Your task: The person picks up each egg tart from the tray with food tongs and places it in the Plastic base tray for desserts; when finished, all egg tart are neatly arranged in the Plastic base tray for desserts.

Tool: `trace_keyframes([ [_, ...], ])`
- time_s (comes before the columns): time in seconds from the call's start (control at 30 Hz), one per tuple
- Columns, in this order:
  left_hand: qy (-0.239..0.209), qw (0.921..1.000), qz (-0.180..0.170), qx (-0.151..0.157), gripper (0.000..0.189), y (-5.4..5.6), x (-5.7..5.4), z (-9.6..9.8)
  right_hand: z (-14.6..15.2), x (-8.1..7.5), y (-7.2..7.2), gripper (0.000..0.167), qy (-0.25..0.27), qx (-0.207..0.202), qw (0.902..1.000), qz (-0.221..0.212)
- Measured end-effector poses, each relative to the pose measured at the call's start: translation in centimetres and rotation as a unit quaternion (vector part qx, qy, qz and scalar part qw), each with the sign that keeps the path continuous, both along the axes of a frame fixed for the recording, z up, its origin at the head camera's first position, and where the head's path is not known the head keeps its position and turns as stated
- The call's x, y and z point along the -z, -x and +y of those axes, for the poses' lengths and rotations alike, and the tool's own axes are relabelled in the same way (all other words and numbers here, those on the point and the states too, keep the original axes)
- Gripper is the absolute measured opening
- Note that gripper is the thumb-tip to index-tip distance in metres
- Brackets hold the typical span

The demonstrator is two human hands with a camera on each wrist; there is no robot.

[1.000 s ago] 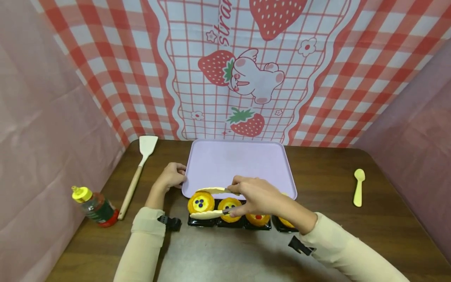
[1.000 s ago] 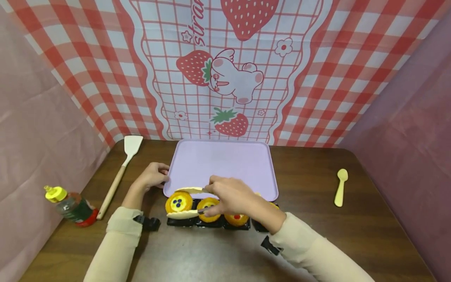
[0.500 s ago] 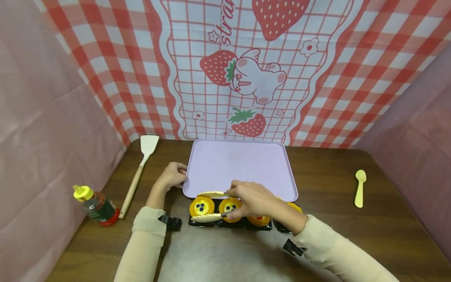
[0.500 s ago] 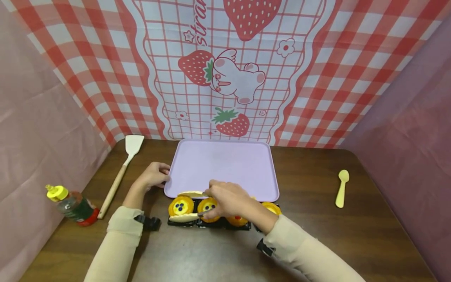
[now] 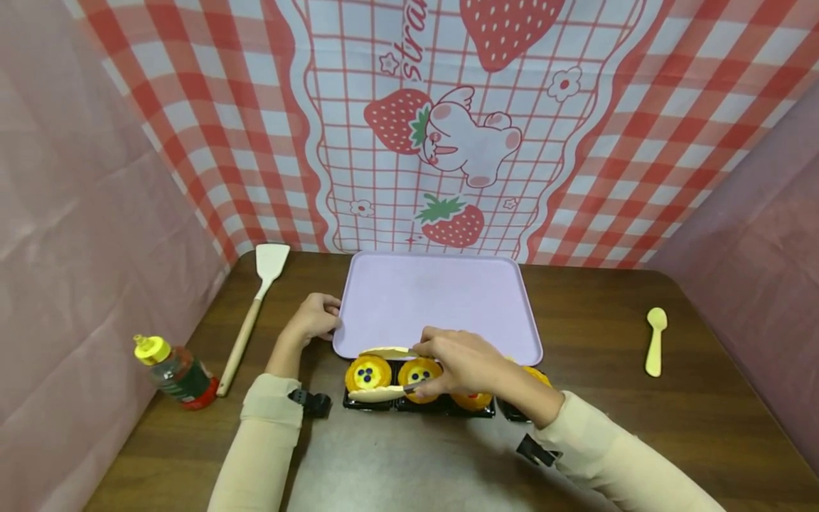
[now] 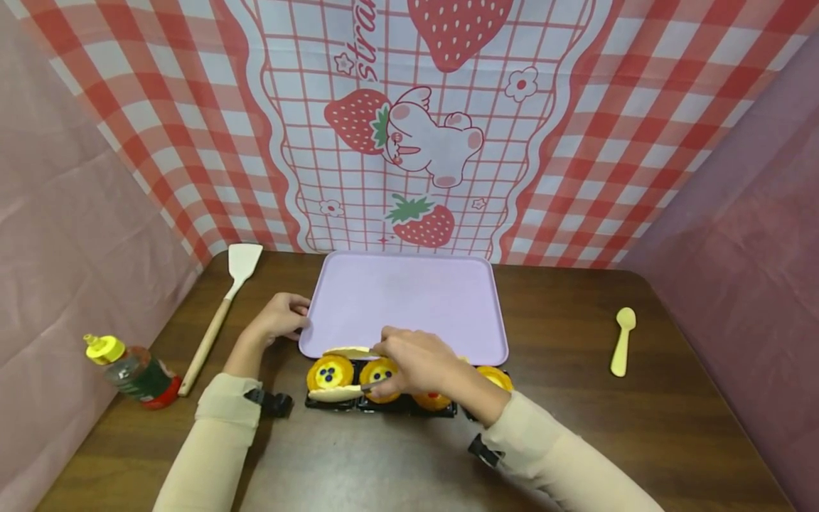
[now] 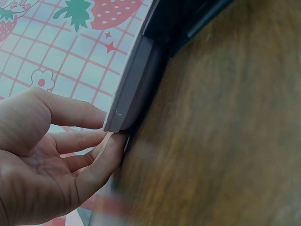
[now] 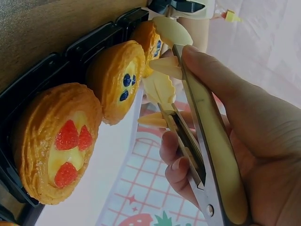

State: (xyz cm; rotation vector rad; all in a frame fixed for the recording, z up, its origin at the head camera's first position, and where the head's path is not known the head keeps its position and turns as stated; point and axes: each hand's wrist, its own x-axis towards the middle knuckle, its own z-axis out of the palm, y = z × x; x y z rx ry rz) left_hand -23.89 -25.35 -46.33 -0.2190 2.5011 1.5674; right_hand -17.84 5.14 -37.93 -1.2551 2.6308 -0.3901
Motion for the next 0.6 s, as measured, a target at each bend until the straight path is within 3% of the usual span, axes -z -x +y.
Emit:
trace_keyframes([
  [0.27,0.004,1.0,-0.001,0.0,0.047,0.01,-0.07,0.14,0.2,0.29,-0.07,0.063,-0.005,0.003,1.0,0.004],
  [0.6,0.0,1.0,-0.002,-0.001,0.048,0.09,0.0,0.1,0.72,-0.23,-0.83,0.087,0.004,0.018,0.9995,0.027],
])
